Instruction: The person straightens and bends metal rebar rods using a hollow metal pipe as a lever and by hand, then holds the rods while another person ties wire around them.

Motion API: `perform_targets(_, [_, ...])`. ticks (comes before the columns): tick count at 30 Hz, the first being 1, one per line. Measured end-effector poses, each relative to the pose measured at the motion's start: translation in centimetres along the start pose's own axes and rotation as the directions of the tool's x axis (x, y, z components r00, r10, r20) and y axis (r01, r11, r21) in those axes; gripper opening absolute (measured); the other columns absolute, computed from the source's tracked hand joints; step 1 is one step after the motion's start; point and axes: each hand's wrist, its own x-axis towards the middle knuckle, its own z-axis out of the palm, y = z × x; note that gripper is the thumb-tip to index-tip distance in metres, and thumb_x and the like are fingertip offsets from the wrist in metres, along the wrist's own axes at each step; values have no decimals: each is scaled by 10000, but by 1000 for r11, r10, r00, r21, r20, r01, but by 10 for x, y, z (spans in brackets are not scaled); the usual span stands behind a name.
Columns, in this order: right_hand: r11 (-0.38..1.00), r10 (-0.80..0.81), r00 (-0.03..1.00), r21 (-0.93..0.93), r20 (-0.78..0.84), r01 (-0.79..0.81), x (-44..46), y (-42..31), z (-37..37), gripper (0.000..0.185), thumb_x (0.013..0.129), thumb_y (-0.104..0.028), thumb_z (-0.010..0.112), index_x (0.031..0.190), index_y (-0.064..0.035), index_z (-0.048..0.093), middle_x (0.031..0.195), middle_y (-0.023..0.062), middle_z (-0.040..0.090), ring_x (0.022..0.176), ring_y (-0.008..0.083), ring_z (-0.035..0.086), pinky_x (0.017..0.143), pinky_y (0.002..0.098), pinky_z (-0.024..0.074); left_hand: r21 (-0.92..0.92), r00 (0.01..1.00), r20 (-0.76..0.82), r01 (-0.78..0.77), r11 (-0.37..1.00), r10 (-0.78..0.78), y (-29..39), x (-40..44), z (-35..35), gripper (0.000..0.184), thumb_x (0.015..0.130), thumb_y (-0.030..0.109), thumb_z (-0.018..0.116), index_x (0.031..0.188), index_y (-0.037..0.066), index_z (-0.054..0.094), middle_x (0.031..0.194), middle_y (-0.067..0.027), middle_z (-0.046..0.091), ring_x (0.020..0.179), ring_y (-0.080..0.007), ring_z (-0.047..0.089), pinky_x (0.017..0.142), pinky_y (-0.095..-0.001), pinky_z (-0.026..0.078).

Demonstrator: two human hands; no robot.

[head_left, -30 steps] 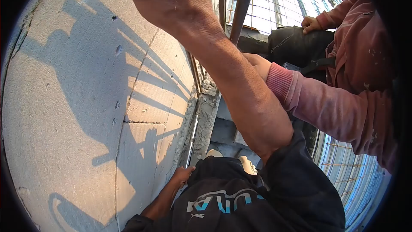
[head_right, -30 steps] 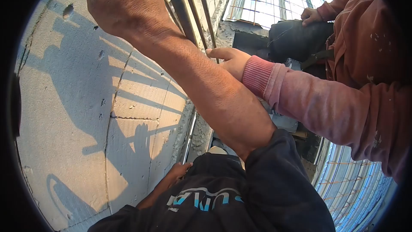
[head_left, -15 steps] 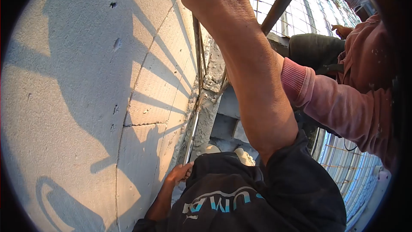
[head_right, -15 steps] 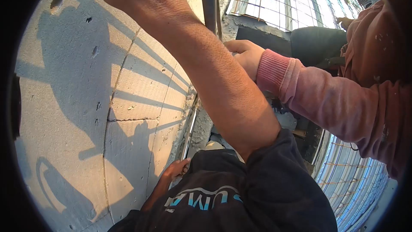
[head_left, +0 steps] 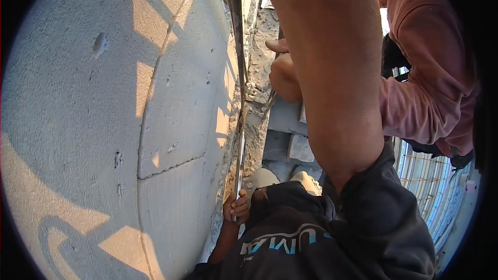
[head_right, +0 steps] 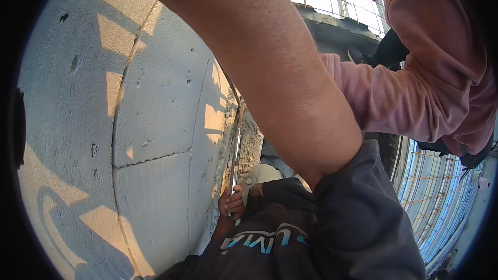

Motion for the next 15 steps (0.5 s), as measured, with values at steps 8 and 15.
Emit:
perform_targets(8, [985,-170,985,-43,-41,168,64,-39,140,471,1013,-367,479,877,60,622,787,204,653,755,279,640,711,409,496,222,986,-160,70,973,-35,5,-3,20,350,1048,353,436,1157,29,511,695,17,467,526,-72,468,490,-239,408])
perform_targets(15, [950,-305,942,-27,137,311,121,-14,164,499,1007,-380,474,1068,91,628,993,269,666,1003,354,634,896,417,471,274,980,-197,91,958,-37,-6,-2,37,359,1042,368,450,1131,34,547,669,25,475,511,-62,466,492,-234,408])
